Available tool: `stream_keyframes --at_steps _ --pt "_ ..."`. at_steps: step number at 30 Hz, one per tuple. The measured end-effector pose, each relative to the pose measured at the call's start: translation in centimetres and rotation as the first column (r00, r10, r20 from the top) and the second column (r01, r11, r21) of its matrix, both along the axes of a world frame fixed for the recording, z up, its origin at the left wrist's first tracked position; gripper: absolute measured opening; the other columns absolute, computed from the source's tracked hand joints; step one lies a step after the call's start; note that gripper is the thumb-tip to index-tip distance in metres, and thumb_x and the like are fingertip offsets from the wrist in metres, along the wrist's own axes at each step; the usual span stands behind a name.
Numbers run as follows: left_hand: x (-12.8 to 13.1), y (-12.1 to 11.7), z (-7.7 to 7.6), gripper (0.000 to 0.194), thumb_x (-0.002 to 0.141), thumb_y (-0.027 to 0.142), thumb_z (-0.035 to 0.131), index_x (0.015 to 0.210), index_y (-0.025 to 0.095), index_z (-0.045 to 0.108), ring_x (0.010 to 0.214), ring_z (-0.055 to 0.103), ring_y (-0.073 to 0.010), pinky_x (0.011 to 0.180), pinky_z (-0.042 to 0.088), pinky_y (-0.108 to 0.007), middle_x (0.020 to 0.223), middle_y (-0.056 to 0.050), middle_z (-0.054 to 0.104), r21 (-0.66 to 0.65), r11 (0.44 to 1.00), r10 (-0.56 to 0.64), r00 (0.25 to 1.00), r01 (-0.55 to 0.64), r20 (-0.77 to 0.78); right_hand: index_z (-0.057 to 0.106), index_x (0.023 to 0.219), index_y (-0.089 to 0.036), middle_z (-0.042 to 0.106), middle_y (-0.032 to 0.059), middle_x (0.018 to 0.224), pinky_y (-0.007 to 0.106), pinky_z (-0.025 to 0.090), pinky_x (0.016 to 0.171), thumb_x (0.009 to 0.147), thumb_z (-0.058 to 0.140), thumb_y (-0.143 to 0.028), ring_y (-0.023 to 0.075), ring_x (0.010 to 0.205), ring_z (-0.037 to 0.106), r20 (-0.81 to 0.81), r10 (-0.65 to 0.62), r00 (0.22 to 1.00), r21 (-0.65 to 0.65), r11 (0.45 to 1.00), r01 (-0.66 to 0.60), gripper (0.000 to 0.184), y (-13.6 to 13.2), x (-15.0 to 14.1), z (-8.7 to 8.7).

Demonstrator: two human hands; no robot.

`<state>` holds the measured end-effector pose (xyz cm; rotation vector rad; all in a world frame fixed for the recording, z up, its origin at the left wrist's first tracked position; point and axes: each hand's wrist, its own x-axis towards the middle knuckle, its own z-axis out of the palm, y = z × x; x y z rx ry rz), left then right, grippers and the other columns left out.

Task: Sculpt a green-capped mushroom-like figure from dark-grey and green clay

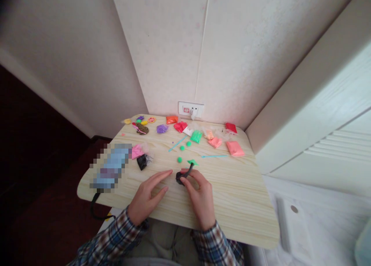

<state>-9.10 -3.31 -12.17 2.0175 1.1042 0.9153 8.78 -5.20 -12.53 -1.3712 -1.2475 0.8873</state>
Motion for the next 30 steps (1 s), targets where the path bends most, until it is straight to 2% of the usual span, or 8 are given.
stream_keyframes --at_steps 3,5,10,16,20,24,27,30 --pt "0.7 0.4 1.2 0.030 0.081 0.016 0.057 0.111 0.015 0.062 0.101 0.064 -0.0194 0.086 0.056 -0.034 0.111 -0.011 0.067 -0.146 0.989 0.008 0.964 0.032 0.267 0.068 0.099 -0.021 0.071 0.0087 0.103 0.045 0.051 0.089 0.086 0.052 -0.037 0.0246 0.100 0.066 -0.348 0.094 0.933 0.013 0.995 -0.095 0.026 0.1 0.6 0.6" --pt "1.5 0.7 2.3 0.022 0.079 0.017 0.060 0.101 0.014 0.065 0.091 0.067 -0.0176 0.079 0.058 -0.029 0.101 -0.010 0.069 -0.208 0.977 0.044 0.916 0.044 0.398 0.065 0.107 -0.023 0.069 0.0085 0.109 0.045 0.052 0.088 0.091 0.041 -0.038 0.0237 0.103 0.065 -0.445 0.172 0.879 0.068 0.985 -0.159 0.032 -0.1 0.7 0.8" --pt "3.2 0.9 4.7 0.012 0.074 0.018 0.067 0.085 0.014 0.065 0.077 0.067 -0.0144 0.071 0.057 -0.026 0.087 -0.006 0.071 -0.279 0.956 0.071 0.856 0.088 0.511 0.056 0.122 -0.025 0.066 0.0104 0.113 0.044 0.053 0.083 0.096 0.022 -0.038 0.0219 0.112 0.059 -0.381 0.238 0.893 0.041 0.970 -0.241 0.045 -0.7 0.3 1.6" --pt "4.0 0.7 5.5 0.008 0.072 0.015 0.069 0.079 0.013 0.065 0.076 0.067 -0.0156 0.070 0.056 -0.026 0.080 -0.005 0.071 -0.308 0.939 0.039 0.844 0.152 0.535 0.058 0.116 -0.023 0.061 0.0133 0.122 0.045 0.051 0.082 0.095 0.019 -0.038 0.0232 0.108 0.060 -0.376 0.245 0.894 0.013 0.966 -0.259 0.047 -0.8 -0.2 3.1" --pt "3.5 0.1 6.0 0.005 0.075 0.012 0.068 0.077 0.014 0.064 0.072 0.066 -0.0138 0.069 0.054 -0.024 0.075 -0.003 0.070 -0.011 0.999 0.049 0.900 -0.049 0.432 0.055 0.116 -0.021 0.061 0.0137 0.122 0.042 0.051 0.081 0.095 0.022 -0.042 0.0230 0.103 0.062 -0.309 0.178 0.934 0.032 0.984 -0.177 0.044 -1.4 -0.1 3.6" --pt "2.8 -0.2 6.0 0.007 0.080 0.011 0.062 0.084 0.016 0.064 0.078 0.065 -0.0146 0.073 0.052 -0.028 0.080 -0.003 0.070 0.465 0.868 0.054 0.964 -0.174 0.260 0.058 0.100 -0.021 0.067 0.0075 0.097 0.036 0.048 0.080 0.088 0.048 -0.041 0.0213 0.092 0.062 0.139 -0.107 0.984 0.174 0.981 0.082 0.025 -2.9 0.6 3.9" --pt "2.4 -0.2 5.5 0.012 0.081 0.007 0.059 0.089 0.016 0.063 0.080 0.064 -0.0158 0.074 0.051 -0.030 0.082 -0.005 0.070 0.631 0.766 0.025 0.986 -0.125 0.165 0.059 0.093 -0.021 0.066 0.0031 0.084 0.034 0.044 0.077 0.082 0.060 -0.036 0.0199 0.083 0.060 0.564 -0.201 0.801 0.326 0.945 0.008 0.019 -3.5 0.9 4.3" --pt "2.2 -0.1 5.1 0.014 0.083 0.007 0.057 0.092 0.015 0.062 0.082 0.065 -0.0163 0.075 0.050 -0.031 0.085 -0.006 0.071 0.700 0.708 0.011 0.992 -0.094 0.122 0.057 0.094 -0.021 0.065 0.0012 0.078 0.033 0.041 0.075 0.084 0.059 -0.027 0.0176 0.075 0.059 0.695 -0.307 0.651 0.457 0.887 -0.069 0.012 -3.3 0.8 4.9"
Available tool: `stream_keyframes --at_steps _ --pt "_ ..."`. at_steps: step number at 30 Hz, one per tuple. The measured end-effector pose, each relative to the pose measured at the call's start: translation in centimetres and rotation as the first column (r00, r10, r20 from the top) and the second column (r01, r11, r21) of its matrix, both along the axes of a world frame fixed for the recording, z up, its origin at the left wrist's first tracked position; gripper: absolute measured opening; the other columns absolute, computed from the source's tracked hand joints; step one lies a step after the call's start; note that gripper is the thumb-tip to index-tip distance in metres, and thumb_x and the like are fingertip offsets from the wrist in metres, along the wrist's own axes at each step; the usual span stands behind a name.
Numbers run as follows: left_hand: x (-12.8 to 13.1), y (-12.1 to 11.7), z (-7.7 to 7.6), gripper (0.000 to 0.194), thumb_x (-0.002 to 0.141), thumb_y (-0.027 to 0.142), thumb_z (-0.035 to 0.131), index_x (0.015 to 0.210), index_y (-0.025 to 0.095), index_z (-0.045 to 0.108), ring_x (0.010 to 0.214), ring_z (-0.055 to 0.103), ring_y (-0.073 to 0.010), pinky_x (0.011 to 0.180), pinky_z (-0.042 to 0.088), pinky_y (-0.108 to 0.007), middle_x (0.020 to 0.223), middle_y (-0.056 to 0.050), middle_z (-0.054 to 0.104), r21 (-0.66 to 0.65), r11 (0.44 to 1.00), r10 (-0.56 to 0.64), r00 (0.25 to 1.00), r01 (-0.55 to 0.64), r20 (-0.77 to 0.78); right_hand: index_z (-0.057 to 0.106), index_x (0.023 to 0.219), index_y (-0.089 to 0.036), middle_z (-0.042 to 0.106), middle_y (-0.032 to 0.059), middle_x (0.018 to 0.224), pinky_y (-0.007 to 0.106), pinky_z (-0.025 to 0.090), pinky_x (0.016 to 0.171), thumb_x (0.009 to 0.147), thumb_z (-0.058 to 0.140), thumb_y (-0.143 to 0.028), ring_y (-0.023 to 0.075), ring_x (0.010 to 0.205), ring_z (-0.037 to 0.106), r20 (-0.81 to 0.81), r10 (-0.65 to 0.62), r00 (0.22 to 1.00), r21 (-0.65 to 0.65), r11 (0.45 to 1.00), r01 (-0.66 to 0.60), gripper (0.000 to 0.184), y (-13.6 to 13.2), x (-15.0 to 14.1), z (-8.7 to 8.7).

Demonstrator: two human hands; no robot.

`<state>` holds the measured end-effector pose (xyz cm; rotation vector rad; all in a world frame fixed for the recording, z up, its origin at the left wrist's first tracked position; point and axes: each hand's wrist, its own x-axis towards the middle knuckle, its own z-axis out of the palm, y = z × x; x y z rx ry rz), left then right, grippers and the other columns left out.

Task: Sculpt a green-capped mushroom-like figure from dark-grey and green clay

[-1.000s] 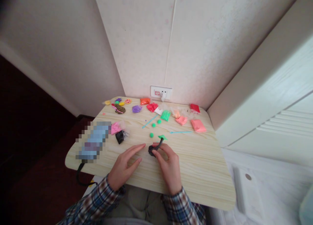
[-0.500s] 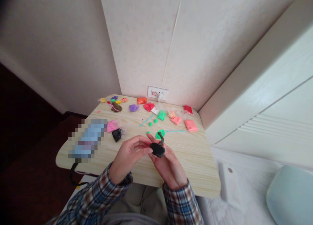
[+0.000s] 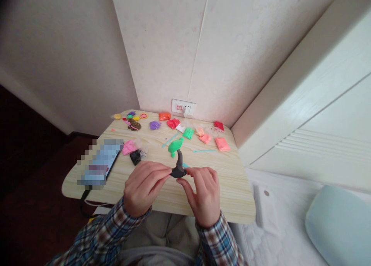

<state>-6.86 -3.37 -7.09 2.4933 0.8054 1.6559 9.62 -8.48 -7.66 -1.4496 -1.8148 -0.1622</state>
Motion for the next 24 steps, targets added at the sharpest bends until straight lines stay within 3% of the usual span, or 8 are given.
stream_keyframes --at_steps 4,12,24 --pt "0.0 -0.1 -0.1 0.015 0.083 0.007 0.056 0.096 0.014 0.061 0.087 0.065 -0.0164 0.079 0.050 -0.031 0.089 -0.007 0.071 0.051 0.999 -0.003 1.000 0.004 -0.025 0.056 0.100 -0.021 0.064 0.0013 0.078 0.032 0.042 0.072 0.084 0.058 -0.018 0.0162 0.073 0.059 0.031 -0.052 0.998 0.147 0.988 0.047 0.016 0.6 -0.1 0.5" --pt "0.4 -0.5 0.7 0.017 0.083 0.013 0.059 0.100 0.014 0.061 0.089 0.065 -0.0172 0.079 0.051 -0.031 0.090 -0.007 0.071 0.066 0.998 0.005 1.000 -0.006 0.013 0.058 0.093 -0.025 0.065 -0.0008 0.073 0.032 0.041 0.064 0.079 0.061 -0.008 0.0144 0.063 0.058 0.007 0.046 0.999 0.370 0.928 -0.045 0.022 1.1 -0.4 -0.4" --pt "-0.3 -0.6 0.5 0.018 0.084 0.010 0.056 0.102 0.011 0.061 0.091 0.065 -0.0167 0.079 0.049 -0.031 0.091 -0.008 0.072 0.120 0.993 -0.020 1.000 0.021 -0.007 0.056 0.098 -0.023 0.065 0.0021 0.078 0.034 0.044 0.065 0.080 0.057 -0.007 0.0167 0.069 0.060 -0.114 0.100 0.988 0.346 0.937 -0.055 0.024 1.1 -1.1 -1.1"
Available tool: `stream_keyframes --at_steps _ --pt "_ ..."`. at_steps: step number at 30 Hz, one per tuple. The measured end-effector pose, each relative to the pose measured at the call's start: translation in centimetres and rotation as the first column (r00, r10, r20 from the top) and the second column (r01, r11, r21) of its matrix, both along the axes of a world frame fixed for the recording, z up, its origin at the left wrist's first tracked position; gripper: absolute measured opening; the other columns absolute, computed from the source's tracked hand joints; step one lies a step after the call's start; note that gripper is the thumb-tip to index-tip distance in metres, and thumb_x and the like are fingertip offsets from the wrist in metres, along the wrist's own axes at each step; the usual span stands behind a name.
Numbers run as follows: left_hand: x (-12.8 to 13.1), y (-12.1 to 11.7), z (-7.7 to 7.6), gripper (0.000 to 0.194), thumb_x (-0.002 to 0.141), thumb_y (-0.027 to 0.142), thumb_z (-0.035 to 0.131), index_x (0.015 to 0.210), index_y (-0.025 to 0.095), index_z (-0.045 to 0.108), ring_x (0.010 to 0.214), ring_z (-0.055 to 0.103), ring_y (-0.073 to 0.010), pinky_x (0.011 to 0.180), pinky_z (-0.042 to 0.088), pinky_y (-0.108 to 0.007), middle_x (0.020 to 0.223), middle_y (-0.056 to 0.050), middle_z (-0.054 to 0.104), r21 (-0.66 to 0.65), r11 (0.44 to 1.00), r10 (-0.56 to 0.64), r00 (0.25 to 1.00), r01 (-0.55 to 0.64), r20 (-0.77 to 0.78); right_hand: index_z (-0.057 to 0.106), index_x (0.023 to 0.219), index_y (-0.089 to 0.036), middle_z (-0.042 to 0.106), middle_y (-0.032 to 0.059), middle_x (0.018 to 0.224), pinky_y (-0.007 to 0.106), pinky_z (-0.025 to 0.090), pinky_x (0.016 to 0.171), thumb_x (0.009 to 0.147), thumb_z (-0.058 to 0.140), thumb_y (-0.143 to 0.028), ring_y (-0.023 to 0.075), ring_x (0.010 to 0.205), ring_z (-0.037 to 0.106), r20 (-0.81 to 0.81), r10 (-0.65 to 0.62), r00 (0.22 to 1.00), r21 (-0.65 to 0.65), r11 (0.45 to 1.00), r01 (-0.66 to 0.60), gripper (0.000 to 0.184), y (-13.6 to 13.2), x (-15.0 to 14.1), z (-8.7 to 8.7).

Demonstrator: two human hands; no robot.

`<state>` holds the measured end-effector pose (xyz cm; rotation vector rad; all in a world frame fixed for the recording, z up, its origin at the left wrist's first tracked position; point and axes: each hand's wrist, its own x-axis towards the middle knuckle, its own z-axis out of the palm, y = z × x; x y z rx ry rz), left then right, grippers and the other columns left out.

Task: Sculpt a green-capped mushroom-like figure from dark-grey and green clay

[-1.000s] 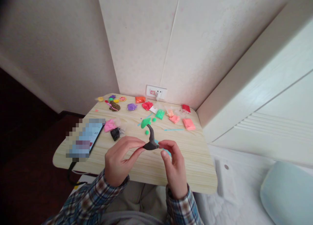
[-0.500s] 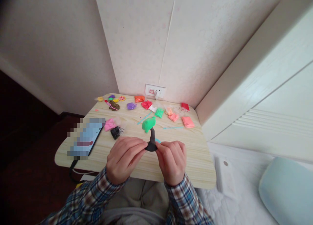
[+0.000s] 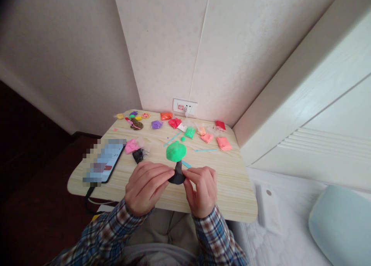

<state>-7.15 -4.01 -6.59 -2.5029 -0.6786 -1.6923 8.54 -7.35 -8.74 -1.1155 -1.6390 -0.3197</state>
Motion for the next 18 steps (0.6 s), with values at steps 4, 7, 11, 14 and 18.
stream_keyframes --at_steps 4,7,11,14,18 --pt "-0.6 0.6 -1.4 0.018 0.084 0.009 0.058 0.101 0.013 0.060 0.092 0.065 -0.0158 0.079 0.050 -0.031 0.091 -0.007 0.072 0.003 1.000 0.006 1.000 -0.006 -0.028 0.056 0.099 -0.022 0.065 0.0036 0.082 0.035 0.047 0.067 0.082 0.053 -0.007 0.0182 0.075 0.061 -0.048 0.053 0.997 -0.104 0.993 -0.058 0.022 0.3 -0.3 -0.8" --pt "-1.0 1.6 -3.3 0.018 0.083 0.008 0.059 0.100 0.014 0.061 0.090 0.065 -0.0161 0.078 0.049 -0.031 0.090 -0.005 0.072 0.034 0.998 0.057 0.995 -0.054 -0.081 0.053 0.106 -0.021 0.066 0.0056 0.091 0.036 0.049 0.075 0.085 0.053 -0.015 0.0196 0.086 0.061 -0.010 0.033 0.999 -0.286 0.958 -0.034 0.022 0.4 -0.4 -1.7" --pt "-0.8 2.7 -5.0 0.013 0.084 0.010 0.057 0.096 0.014 0.060 0.084 0.065 -0.0162 0.074 0.047 -0.031 0.086 -0.004 0.071 0.090 0.993 0.090 0.969 -0.072 -0.229 0.050 0.114 -0.019 0.065 0.0083 0.103 0.038 0.047 0.083 0.084 0.059 -0.021 0.0210 0.097 0.059 0.065 0.004 0.998 -0.337 0.941 0.018 0.031 0.1 -0.2 -2.8" --pt "-0.3 3.0 -5.2 0.009 0.087 0.012 0.051 0.091 0.013 0.060 0.084 0.063 -0.0164 0.075 0.047 -0.031 0.085 -0.005 0.070 0.090 0.994 0.096 0.933 -0.069 -0.348 0.049 0.116 -0.019 0.061 0.0106 0.111 0.040 0.046 0.088 0.085 0.056 -0.018 0.0220 0.105 0.056 0.080 0.007 0.997 -0.324 0.946 0.019 0.032 -0.2 0.2 -3.2" --pt "0.1 2.9 -5.4 0.016 0.090 0.013 0.046 0.084 0.012 0.061 0.078 0.063 -0.0166 0.072 0.049 -0.030 0.080 -0.005 0.069 0.033 0.995 0.094 0.871 -0.089 -0.482 0.048 0.117 -0.020 0.058 0.0103 0.109 0.042 0.047 0.086 0.086 0.050 -0.017 0.0220 0.101 0.056 -0.042 -0.044 0.998 -0.363 0.931 0.025 0.031 -0.6 1.2 -3.6"
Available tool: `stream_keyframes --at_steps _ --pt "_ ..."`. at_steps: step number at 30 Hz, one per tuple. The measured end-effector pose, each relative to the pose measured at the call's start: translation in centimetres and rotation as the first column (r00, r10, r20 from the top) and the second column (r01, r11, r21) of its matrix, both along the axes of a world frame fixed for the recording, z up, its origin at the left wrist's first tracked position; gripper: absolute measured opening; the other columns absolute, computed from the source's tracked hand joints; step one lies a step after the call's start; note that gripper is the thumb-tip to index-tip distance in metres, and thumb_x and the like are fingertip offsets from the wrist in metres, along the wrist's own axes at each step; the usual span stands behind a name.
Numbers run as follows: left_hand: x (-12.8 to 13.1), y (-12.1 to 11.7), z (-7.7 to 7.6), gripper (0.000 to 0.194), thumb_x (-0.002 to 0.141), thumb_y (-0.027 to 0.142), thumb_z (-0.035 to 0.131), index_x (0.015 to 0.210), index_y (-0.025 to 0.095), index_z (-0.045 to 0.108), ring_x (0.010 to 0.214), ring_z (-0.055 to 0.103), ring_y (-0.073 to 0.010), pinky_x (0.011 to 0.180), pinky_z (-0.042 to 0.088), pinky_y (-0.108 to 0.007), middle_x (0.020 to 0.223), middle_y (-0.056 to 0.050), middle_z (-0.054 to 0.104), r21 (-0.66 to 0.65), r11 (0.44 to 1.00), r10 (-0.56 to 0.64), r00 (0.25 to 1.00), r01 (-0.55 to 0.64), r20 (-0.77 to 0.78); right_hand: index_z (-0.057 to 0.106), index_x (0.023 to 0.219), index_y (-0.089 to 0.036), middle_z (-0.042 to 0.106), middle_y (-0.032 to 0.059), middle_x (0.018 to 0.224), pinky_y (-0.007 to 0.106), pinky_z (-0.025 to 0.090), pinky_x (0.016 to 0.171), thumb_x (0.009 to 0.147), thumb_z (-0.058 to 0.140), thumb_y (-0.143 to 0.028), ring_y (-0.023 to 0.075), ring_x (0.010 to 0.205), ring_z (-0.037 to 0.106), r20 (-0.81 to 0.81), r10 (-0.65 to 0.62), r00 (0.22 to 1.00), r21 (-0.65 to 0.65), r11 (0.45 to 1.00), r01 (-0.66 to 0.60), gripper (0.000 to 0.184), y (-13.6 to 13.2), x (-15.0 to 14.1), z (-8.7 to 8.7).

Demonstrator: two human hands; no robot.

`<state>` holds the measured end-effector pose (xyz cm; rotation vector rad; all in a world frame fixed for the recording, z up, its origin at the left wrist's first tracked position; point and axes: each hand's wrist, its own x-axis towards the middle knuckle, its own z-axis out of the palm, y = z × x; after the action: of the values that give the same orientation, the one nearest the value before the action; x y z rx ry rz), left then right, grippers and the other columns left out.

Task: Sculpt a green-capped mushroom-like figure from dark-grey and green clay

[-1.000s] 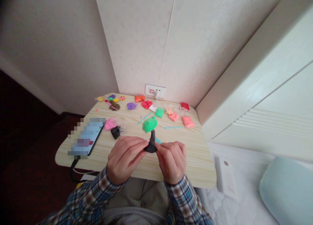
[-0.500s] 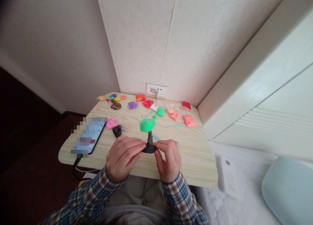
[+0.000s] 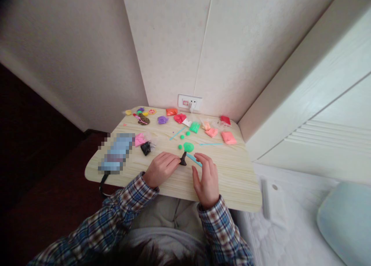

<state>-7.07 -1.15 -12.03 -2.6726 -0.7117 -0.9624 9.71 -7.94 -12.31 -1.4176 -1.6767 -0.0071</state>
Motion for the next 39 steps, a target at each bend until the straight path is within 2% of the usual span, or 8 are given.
stream_keyframes --at_steps 4,10,13,20,24,27,35,39 --pt "-0.5 -0.8 -1.0 0.016 0.090 0.013 0.046 0.087 0.012 0.062 0.082 0.065 -0.0170 0.075 0.051 -0.030 0.085 -0.006 0.070 -0.090 0.996 0.018 0.999 -0.022 -0.041 0.052 0.110 -0.021 0.058 0.0093 0.104 0.043 0.047 0.085 0.087 0.046 -0.018 0.0222 0.096 0.056 -0.062 -0.006 0.998 -0.095 0.995 0.000 0.024 -0.5 0.8 -1.1" --pt "-1.5 -2.0 -1.8 0.017 0.090 0.018 0.049 0.100 0.010 0.060 0.097 0.065 -0.0197 0.082 0.052 -0.033 0.101 -0.010 0.070 -0.121 0.993 -0.014 0.994 0.002 -0.105 0.055 0.106 -0.022 0.059 0.0093 0.104 0.044 0.047 0.086 0.085 0.052 -0.027 0.0238 0.098 0.056 -0.142 0.096 0.985 -0.232 0.964 -0.127 0.021 0.4 0.7 -2.5" --pt "-2.0 -2.4 -1.6 0.026 0.088 0.023 0.052 0.110 0.010 0.058 0.108 0.060 -0.0222 0.091 0.049 -0.035 0.113 -0.012 0.066 -0.143 0.990 -0.043 0.983 0.017 -0.178 0.056 0.107 -0.023 0.059 0.0088 0.110 0.044 0.043 0.090 0.084 0.055 -0.030 0.0246 0.105 0.055 -0.129 0.137 0.982 -0.252 0.953 -0.166 0.024 1.4 0.3 -2.3" --pt "-2.7 -2.6 -0.9 0.046 0.088 0.034 0.052 0.132 0.023 0.045 0.134 0.034 -0.0287 0.106 0.033 -0.049 0.141 -0.012 0.044 -0.250 0.968 -0.066 0.949 -0.014 -0.309 0.060 0.102 -0.025 0.055 0.0073 0.122 0.046 0.034 0.094 0.082 0.054 -0.023 0.0259 0.117 0.049 -0.060 0.194 0.979 -0.263 0.943 -0.203 0.021 2.7 -0.1 -1.1" --pt "-2.7 -2.5 -1.0 0.048 0.092 0.036 0.045 0.138 0.027 0.037 0.138 0.027 -0.0278 0.109 0.024 -0.053 0.146 -0.007 0.038 -0.319 0.947 -0.074 0.936 -0.043 -0.344 0.064 0.096 -0.024 0.057 0.0075 0.120 0.048 0.032 0.096 0.082 0.056 -0.027 0.0267 0.115 0.050 -0.115 0.193 0.974 -0.276 0.936 -0.218 0.017 3.6 0.0 -0.9" --pt "-2.8 -2.6 -0.9 0.046 0.093 0.036 0.042 0.138 0.028 0.037 0.139 0.024 -0.0279 0.109 0.021 -0.055 0.147 -0.005 0.036 -0.345 0.937 -0.074 0.931 -0.058 -0.357 0.066 0.095 -0.024 0.059 0.0074 0.116 0.048 0.035 0.096 0.081 0.058 -0.033 0.0261 0.112 0.052 -0.166 0.191 0.967 -0.296 0.926 -0.234 0.019 4.1 0.1 -1.1" --pt "-3.0 -2.5 -0.7 0.050 0.093 0.037 0.042 0.140 0.026 0.033 0.141 0.018 -0.0273 0.111 0.015 -0.055 0.149 -0.005 0.032 -0.348 0.936 -0.083 0.936 -0.045 -0.342 0.067 0.094 -0.024 0.060 0.0064 0.114 0.043 0.040 0.096 0.081 0.057 -0.041 0.0243 0.110 0.054 -0.189 0.205 0.960 -0.321 0.911 -0.257 0.024 4.7 0.3 -1.5" --pt "-3.1 -2.4 -0.9 0.050 0.093 0.037 0.041 0.140 0.027 0.033 0.141 0.017 -0.0266 0.111 0.014 -0.054 0.149 -0.003 0.033 -0.355 0.934 -0.085 0.936 -0.045 -0.342 0.065 0.100 -0.025 0.060 0.0057 0.115 0.042 0.040 0.095 0.084 0.054 -0.041 0.0230 0.109 0.055 -0.176 0.195 0.965 -0.329 0.912 -0.244 0.026 4.0 0.8 -1.6"
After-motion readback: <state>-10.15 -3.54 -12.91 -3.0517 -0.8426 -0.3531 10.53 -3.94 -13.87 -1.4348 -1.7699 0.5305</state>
